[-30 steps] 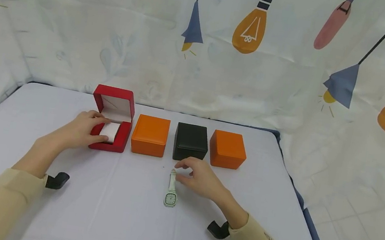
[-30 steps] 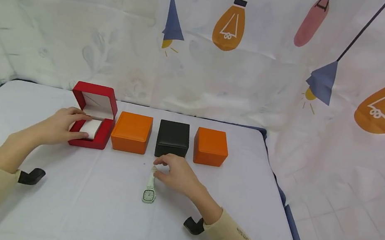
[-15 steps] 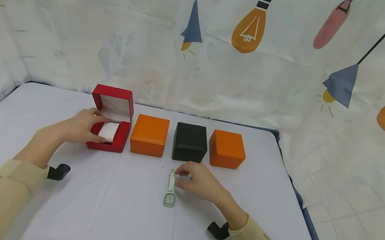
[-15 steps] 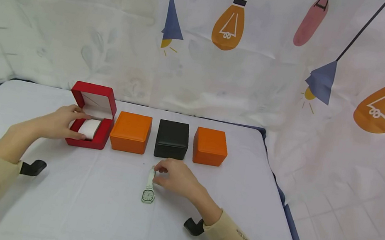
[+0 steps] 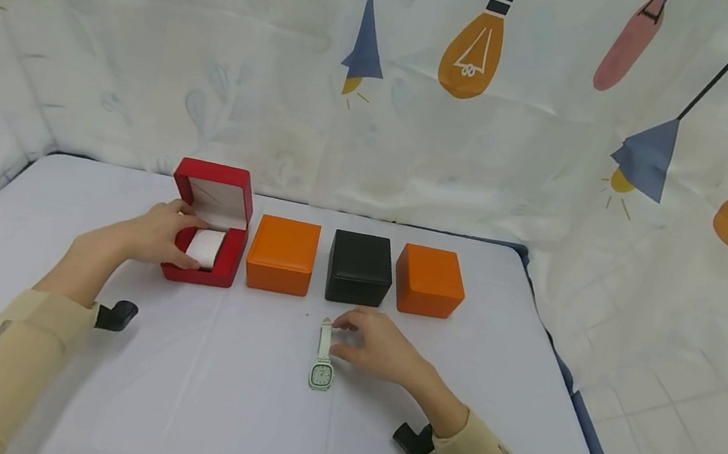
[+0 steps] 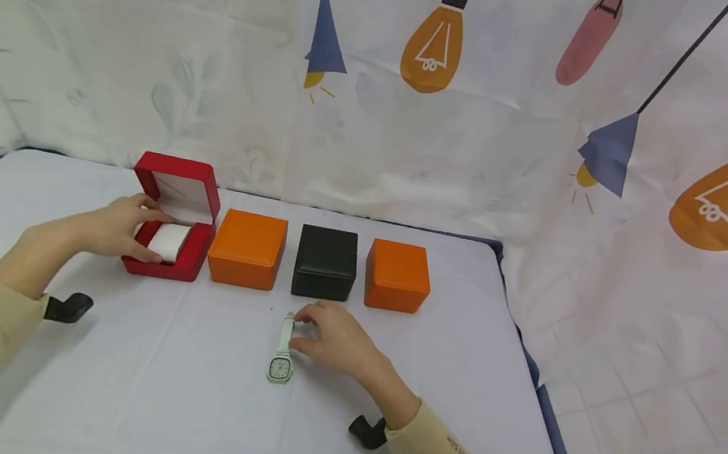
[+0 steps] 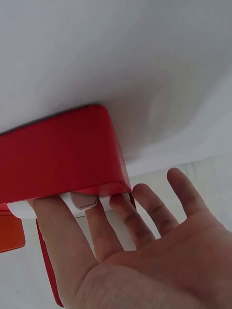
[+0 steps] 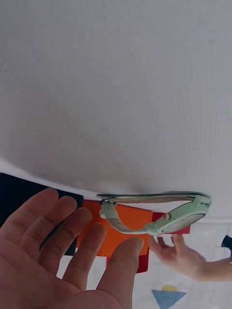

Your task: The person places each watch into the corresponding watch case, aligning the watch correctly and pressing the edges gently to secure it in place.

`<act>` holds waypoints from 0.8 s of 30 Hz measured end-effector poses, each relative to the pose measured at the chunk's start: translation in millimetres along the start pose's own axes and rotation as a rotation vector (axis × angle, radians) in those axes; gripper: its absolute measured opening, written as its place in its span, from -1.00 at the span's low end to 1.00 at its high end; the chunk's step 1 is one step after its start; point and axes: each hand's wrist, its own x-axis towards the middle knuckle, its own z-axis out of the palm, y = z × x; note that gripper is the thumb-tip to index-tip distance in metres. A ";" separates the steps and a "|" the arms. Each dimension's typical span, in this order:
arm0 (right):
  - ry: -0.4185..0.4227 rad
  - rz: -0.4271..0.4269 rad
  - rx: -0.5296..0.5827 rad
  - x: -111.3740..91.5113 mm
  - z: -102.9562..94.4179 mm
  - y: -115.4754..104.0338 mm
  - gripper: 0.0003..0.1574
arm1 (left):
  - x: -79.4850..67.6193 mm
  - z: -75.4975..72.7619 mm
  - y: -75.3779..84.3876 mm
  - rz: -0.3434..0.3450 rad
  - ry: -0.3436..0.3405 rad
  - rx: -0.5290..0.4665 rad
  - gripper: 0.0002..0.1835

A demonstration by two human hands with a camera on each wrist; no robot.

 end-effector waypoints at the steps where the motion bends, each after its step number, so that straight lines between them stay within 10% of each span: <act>1: 0.002 -0.004 0.010 -0.1 0.4 1.3 -0.57 | 0.7 -0.3 -0.5 -0.002 -0.004 0.000 -0.12; 24: -0.085 0.124 0.590 0.7 13.1 19.4 -0.56 | 5.4 1.4 2.5 -0.024 -0.003 -0.003 -0.14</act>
